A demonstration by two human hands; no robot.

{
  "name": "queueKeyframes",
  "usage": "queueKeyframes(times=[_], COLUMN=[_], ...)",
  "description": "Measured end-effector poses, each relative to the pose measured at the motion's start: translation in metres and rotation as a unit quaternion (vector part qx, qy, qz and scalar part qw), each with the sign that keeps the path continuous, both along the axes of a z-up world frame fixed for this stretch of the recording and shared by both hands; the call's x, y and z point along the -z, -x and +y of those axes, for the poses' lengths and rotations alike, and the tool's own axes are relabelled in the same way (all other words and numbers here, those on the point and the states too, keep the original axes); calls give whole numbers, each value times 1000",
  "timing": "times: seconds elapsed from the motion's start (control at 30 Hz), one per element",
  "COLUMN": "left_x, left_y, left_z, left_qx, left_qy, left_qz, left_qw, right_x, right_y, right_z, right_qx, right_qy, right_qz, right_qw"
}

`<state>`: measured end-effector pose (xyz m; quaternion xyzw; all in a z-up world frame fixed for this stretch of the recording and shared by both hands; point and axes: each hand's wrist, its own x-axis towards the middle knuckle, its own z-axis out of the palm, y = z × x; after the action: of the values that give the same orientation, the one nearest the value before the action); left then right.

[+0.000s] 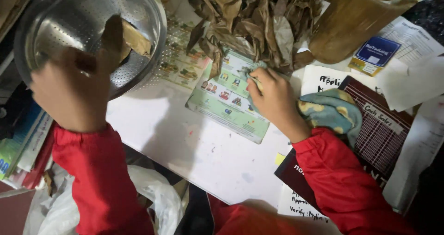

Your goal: Cleaning dried leaves by wiping them with a cloth and placing them in a colander

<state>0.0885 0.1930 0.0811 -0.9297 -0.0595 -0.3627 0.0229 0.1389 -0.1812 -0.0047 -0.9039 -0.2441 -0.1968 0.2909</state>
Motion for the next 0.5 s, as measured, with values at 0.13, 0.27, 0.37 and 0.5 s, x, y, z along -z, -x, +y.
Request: queueKeyframes(times=[0.13, 0.27, 0.37, 0.5], left_x=[12, 40, 67, 88], left_y=[-36, -76, -105, -130], left_z=[-37, -123, -156, -169], left_qx=[2, 271, 326, 322], left_qy=[-27, -43, -104, -126], left_qz=[-120, -61, -43, -73], left_qw=[992, 960, 939, 936], right_x=[0, 2, 0, 0], right_y=[0, 1, 0, 1], right_z=[1, 1, 1, 1], right_qx=[7, 22, 18, 24], right_qy=[-7, 5, -4, -12], right_qz=[20, 11, 9, 8], right_qw=[1000, 1000, 1000, 1000])
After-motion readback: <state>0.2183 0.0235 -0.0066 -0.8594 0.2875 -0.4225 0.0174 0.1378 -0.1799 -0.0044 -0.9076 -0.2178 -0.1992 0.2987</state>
